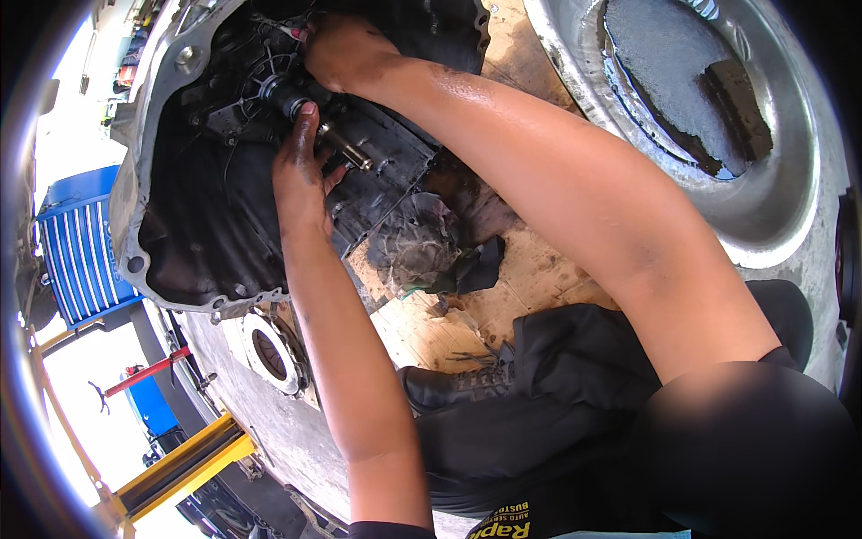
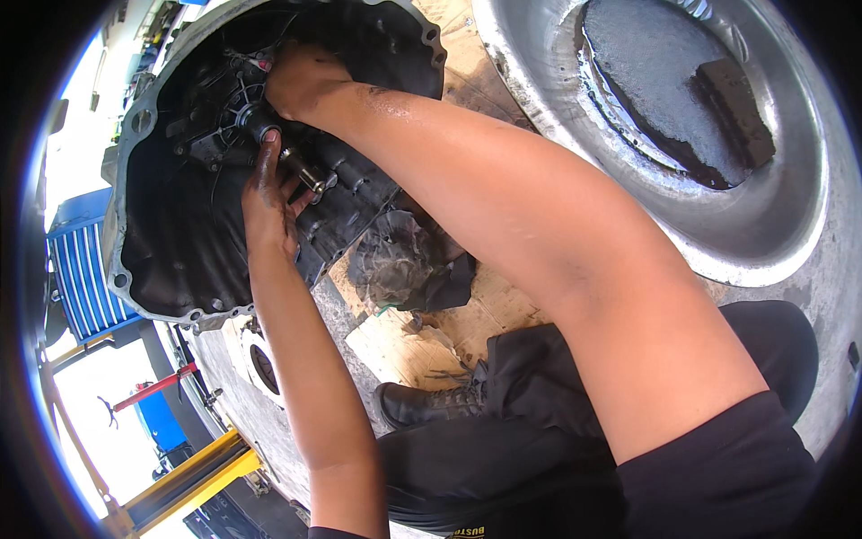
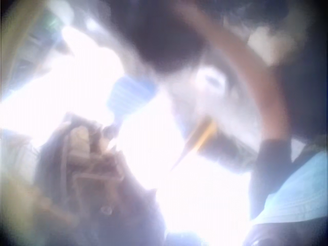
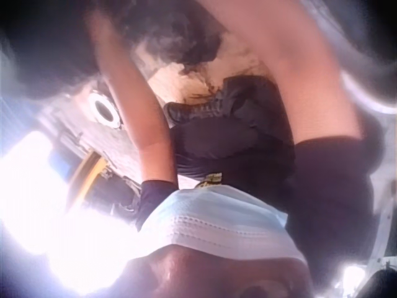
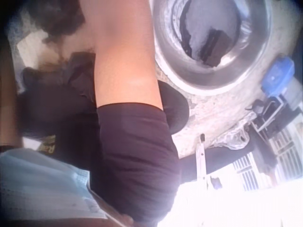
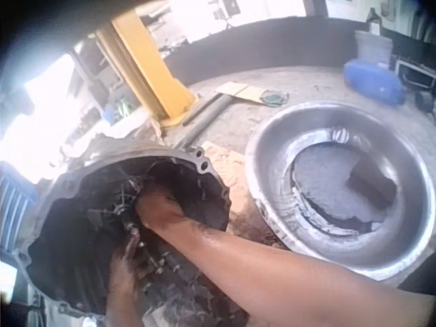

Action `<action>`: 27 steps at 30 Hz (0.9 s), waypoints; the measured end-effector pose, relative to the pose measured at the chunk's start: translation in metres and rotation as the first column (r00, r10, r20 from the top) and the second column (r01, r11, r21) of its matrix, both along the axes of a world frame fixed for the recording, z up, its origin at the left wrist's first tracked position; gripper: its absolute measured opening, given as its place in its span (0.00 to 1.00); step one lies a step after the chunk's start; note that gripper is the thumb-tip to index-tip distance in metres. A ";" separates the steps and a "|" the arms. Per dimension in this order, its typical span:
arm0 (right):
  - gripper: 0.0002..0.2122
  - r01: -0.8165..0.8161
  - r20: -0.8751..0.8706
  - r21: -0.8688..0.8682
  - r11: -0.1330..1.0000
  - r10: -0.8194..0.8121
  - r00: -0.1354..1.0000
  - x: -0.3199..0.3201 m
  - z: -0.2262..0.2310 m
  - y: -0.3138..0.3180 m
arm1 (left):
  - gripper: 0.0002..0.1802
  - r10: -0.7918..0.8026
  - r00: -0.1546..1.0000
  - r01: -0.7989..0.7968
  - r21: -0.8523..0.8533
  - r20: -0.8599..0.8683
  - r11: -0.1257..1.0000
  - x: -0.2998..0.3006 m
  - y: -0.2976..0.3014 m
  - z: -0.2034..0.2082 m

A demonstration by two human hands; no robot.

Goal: The person scrubs the interior of a transmission casing with a toothbrush and a cloth, repeatedly dipping the cloth into a metal basin of liquid. The person wipes and scrubs various internal surfaces and components of the casing.

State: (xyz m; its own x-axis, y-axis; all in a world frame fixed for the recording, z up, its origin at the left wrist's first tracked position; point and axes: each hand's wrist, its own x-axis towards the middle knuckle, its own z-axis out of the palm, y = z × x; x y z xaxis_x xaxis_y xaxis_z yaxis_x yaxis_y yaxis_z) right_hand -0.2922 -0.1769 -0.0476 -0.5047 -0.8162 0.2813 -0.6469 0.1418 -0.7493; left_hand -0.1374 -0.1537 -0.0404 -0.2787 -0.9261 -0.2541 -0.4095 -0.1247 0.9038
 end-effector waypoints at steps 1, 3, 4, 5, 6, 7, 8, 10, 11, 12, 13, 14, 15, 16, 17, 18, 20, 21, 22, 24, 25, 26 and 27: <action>0.15 -0.131 -0.108 0.108 0.985 0.143 0.984 -0.004 0.007 0.008 | 0.46 -0.001 1.000 0.001 0.012 0.001 1.000 0.002 -0.001 0.001; 0.15 -0.240 -0.113 0.173 0.955 0.262 0.959 -0.017 0.025 0.023 | 0.44 -0.011 1.000 0.011 0.040 0.008 0.999 0.002 -0.001 0.002; 0.15 -0.235 -0.027 0.128 0.963 0.241 0.970 -0.021 0.033 0.029 | 0.42 -0.016 1.000 0.015 0.057 0.012 0.998 0.001 -0.002 0.003; 0.15 -0.226 0.059 0.079 0.971 0.222 0.973 -0.024 0.043 0.035 | 0.41 -0.015 1.000 0.014 0.077 0.015 0.997 0.001 -0.001 0.003; 0.15 -0.204 0.081 0.006 0.979 0.203 0.976 -0.025 0.052 0.035 | 0.41 -0.015 1.000 0.014 0.071 0.013 0.997 0.001 0.000 0.003; 0.15 -0.178 0.058 -0.051 0.983 0.181 0.982 -0.024 0.060 0.034 | 0.40 -0.011 1.000 0.011 0.065 0.007 0.998 0.000 0.000 0.002; 0.15 -0.149 0.016 -0.108 0.983 0.151 0.988 -0.021 0.064 0.031 | 0.40 -0.007 1.000 0.007 0.055 0.005 0.998 0.000 0.000 0.002; 0.15 -0.127 -0.066 -0.176 0.976 0.117 0.991 -0.016 0.067 0.019 | 0.40 -0.001 1.000 0.002 0.044 -0.016 0.999 0.001 0.001 0.000; 0.15 -0.119 -0.101 -0.196 0.973 0.101 0.990 -0.016 0.065 0.011 | 0.40 -0.002 1.000 0.003 0.040 -0.027 0.999 0.001 0.001 -0.001; 0.15 -0.117 -0.135 -0.207 0.971 0.090 0.987 -0.015 0.062 0.004 | 0.42 0.008 1.000 -0.008 0.010 -0.016 1.000 0.001 0.001 -0.003; 0.14 -0.112 -0.162 -0.216 0.970 0.077 0.984 -0.016 0.058 -0.003 | 0.43 0.016 1.000 -0.016 -0.025 -0.002 1.000 0.002 0.001 -0.004; 0.14 -0.107 -0.188 -0.225 0.968 0.065 0.980 -0.017 0.054 -0.010 | 0.45 0.005 1.000 -0.004 -0.073 0.009 0.997 0.003 0.000 -0.005; 0.14 -0.102 -0.219 -0.232 0.967 0.051 0.974 -0.017 0.050 -0.015 | 0.45 0.013 1.000 -0.012 -0.056 0.004 0.998 0.003 0.000 -0.007; 0.14 -0.099 -0.243 -0.237 0.966 0.040 0.969 -0.017 0.048 -0.019 | 0.44 0.008 1.000 -0.008 -0.062 -0.010 0.998 0.004 -0.001 -0.009; 0.14 -0.094 -0.264 -0.239 0.966 0.029 0.964 -0.016 0.045 -0.021 | 0.43 0.001 1.000 -0.003 -0.062 -0.025 0.998 0.005 -0.003 -0.010; 0.14 -0.094 -0.287 -0.243 0.966 0.021 0.958 -0.014 0.043 -0.023 | 0.43 -0.007 1.000 0.004 -0.100 -0.030 0.995 0.006 -0.005 -0.011; 0.14 -0.095 -0.328 -0.242 0.966 0.011 0.945 -0.010 0.041 -0.021 | 0.41 -0.021 0.999 0.012 -0.178 -0.049 0.984 0.004 -0.008 -0.014; 0.14 -0.091 -0.345 -0.239 0.967 0.003 0.939 -0.009 0.040 -0.019 | 0.41 -0.035 0.998 0.026 -0.169 -0.047 0.985 0.003 -0.010 -0.015; 0.14 -0.092 -0.356 -0.236 0.967 0.002 0.934 -0.009 0.041 -0.018 | 0.41 -0.046 0.998 0.039 -0.163 -0.041 0.986 0.002 -0.012 -0.015; 0.15 -0.092 -0.376 -0.234 0.968 -0.003 0.927 -0.010 0.041 -0.015 | 0.40 -0.050 0.998 0.043 -0.157 -0.038 0.987 0.004 -0.014 -0.014; 0.15 -0.090 -0.383 -0.232 0.968 -0.006 0.924 -0.010 0.040 -0.014 | 0.40 -0.042 0.998 0.034 -0.160 -0.049 0.987 0.004 -0.014 -0.014; 0.15 -0.089 -0.392 -0.231 0.969 -0.009 0.920 -0.011 0.041 -0.014 | 0.40 -0.035 0.998 0.026 -0.162 -0.056 0.986 0.004 -0.014 -0.013; 0.15 -0.088 -0.397 -0.229 0.969 -0.010 0.918 -0.012 0.041 -0.014 | 0.39 -0.062 0.996 0.048 -0.193 -0.064 0.980 0.005 -0.014 -0.012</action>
